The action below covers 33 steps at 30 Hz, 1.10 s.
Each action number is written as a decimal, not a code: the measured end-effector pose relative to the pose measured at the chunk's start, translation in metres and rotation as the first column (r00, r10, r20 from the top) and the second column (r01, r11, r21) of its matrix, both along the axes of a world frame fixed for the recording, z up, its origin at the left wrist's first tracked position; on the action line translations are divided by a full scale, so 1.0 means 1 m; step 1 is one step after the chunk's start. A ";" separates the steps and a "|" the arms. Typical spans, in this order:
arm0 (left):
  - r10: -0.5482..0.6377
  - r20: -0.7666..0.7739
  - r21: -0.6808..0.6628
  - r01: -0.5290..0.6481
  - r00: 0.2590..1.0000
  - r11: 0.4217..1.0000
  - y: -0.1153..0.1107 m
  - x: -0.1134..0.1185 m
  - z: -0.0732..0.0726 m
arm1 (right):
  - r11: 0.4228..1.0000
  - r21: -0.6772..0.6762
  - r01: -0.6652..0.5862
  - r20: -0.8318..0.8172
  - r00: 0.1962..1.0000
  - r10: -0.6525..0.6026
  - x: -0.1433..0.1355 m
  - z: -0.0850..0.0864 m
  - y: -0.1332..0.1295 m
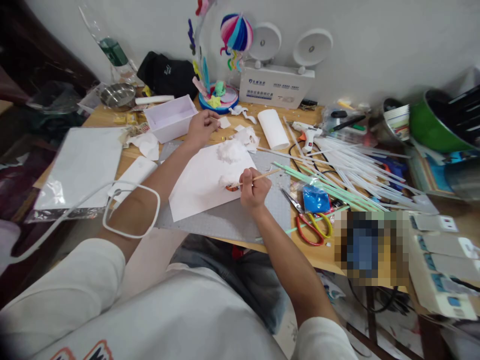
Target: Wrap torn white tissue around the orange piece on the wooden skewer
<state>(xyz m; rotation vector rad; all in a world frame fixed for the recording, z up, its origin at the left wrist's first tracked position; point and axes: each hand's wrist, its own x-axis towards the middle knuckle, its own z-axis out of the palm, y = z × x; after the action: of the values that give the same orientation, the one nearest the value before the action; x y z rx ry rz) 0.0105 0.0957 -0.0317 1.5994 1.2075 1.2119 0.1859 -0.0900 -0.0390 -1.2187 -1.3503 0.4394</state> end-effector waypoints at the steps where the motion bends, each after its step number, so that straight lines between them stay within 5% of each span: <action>1: -0.020 0.009 0.011 0.020 1.000 1.000 -0.015 -0.005 0.003 | 1.000 0.010 0.003 -0.007 1.000 -0.003 0.000 0.000 0.000; 8: -0.201 0.072 -0.150 0.210 0.977 0.966 -0.127 -0.033 0.013 | 1.000 0.015 0.018 -0.075 0.997 -0.017 -0.002 -0.002 0.000; 13: -0.295 0.051 -0.319 0.295 0.954 0.901 -0.172 -0.040 0.011 | 0.999 -0.001 -0.043 -0.029 0.999 0.043 -0.003 0.000 -0.001; 21: -0.430 -0.184 -0.243 0.383 0.884 0.891 -0.187 -0.029 0.011 | 1.000 0.007 0.018 0.096 0.995 -0.019 -0.001 0.001 0.001; 33: -0.378 -0.371 -0.039 0.393 0.848 0.919 -0.174 -0.010 -0.001 | 0.995 0.029 0.090 0.169 0.981 -0.094 0.001 0.002 0.001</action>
<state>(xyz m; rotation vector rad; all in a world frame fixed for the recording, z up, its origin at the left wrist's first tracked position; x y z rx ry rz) 0.0003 -0.0779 -0.0329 2.0475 1.0135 0.6946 0.1870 -0.0890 -0.0372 -1.3195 -1.4326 0.2593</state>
